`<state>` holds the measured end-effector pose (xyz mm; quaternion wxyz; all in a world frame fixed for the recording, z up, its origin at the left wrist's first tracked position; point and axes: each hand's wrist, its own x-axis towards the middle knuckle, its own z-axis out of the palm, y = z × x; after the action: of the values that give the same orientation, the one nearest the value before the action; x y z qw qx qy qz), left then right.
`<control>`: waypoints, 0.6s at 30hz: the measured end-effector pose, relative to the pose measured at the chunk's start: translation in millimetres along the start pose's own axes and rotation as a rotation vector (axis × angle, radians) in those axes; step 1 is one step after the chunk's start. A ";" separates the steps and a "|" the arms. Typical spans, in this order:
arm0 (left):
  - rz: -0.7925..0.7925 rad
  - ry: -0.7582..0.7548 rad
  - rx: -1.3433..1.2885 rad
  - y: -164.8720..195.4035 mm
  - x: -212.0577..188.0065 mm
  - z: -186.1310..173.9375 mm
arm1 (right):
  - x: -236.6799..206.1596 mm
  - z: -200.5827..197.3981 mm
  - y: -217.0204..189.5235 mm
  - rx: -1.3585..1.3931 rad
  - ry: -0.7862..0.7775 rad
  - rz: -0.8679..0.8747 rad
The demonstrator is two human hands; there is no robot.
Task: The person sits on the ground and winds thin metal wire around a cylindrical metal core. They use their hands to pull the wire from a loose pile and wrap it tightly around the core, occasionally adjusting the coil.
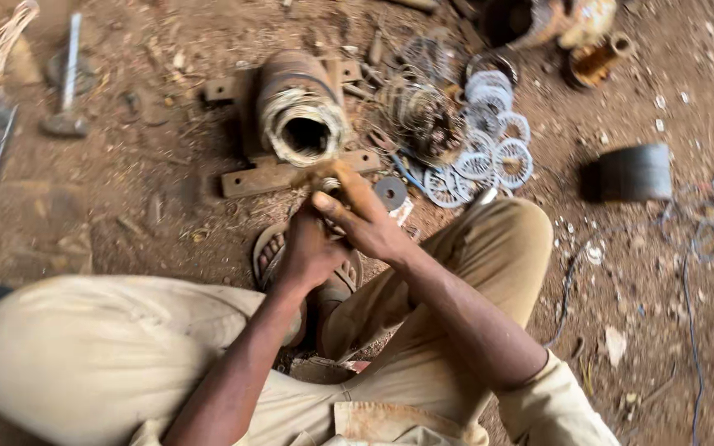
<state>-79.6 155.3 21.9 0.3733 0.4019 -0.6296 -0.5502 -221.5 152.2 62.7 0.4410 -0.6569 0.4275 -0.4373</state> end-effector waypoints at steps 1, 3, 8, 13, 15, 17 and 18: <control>0.003 0.007 0.032 -1.1 0.0 -1.4 | 1.5 -1.5 0.0 -0.026 -0.013 -0.026; 0.016 0.032 0.100 -3.9 0.4 -4.4 | 5.1 -2.7 1.3 -0.013 -0.049 -0.049; -0.293 0.052 0.037 0.1 -1.1 -8.3 | 7.8 -7.3 11.3 0.024 -0.109 0.143; -0.322 0.129 -0.029 13.2 -1.4 -4.4 | 2.9 -15.0 24.8 0.057 -0.108 0.087; -0.421 0.129 0.088 13.4 2.4 -4.3 | 1.7 -14.8 28.3 0.065 -0.117 0.119; -0.458 0.106 0.294 13.3 7.0 -10.8 | 3.0 -17.8 30.8 0.109 -0.146 0.130; -0.471 0.102 0.395 14.6 9.9 -16.5 | 4.9 -21.6 32.1 0.132 -0.125 0.140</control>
<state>-69.9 140.7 38.6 0.1814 0.6283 -0.5946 -0.4677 -246.4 135.3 38.1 0.5387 -0.6207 0.4144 -0.3910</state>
